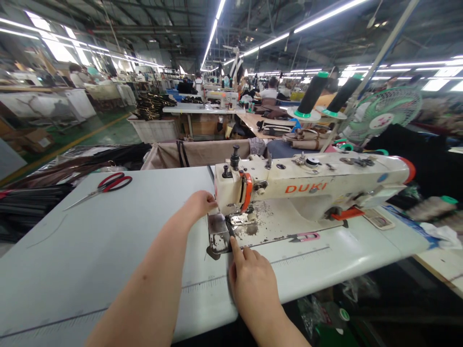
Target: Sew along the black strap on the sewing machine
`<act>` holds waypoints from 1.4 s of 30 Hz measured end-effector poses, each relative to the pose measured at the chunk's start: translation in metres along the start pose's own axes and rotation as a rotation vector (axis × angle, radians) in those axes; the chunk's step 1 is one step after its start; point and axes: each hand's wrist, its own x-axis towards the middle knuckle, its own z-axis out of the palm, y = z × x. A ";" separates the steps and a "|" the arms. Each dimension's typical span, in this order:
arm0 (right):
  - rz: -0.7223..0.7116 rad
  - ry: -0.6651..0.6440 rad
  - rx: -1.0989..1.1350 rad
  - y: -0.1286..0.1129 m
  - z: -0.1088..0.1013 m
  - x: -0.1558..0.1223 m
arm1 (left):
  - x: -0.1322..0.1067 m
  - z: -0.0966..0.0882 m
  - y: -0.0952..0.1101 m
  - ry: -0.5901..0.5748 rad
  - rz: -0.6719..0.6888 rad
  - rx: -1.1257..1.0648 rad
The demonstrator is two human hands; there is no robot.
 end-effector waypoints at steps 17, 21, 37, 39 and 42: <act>0.013 -0.058 0.014 0.001 -0.003 0.003 | -0.044 -0.039 0.004 -0.467 0.114 0.065; 0.027 -0.103 0.022 0.002 -0.008 0.004 | -0.041 -0.038 0.003 -0.431 0.066 0.133; 0.027 -0.109 0.044 0.004 -0.007 0.007 | -0.033 -0.034 -0.006 -0.437 0.109 0.137; 0.023 -0.103 0.051 0.004 -0.006 0.007 | -0.032 -0.033 -0.007 -0.435 0.114 0.134; 0.014 -0.090 0.056 0.006 -0.005 0.007 | -0.030 -0.030 -0.007 -0.426 0.108 0.134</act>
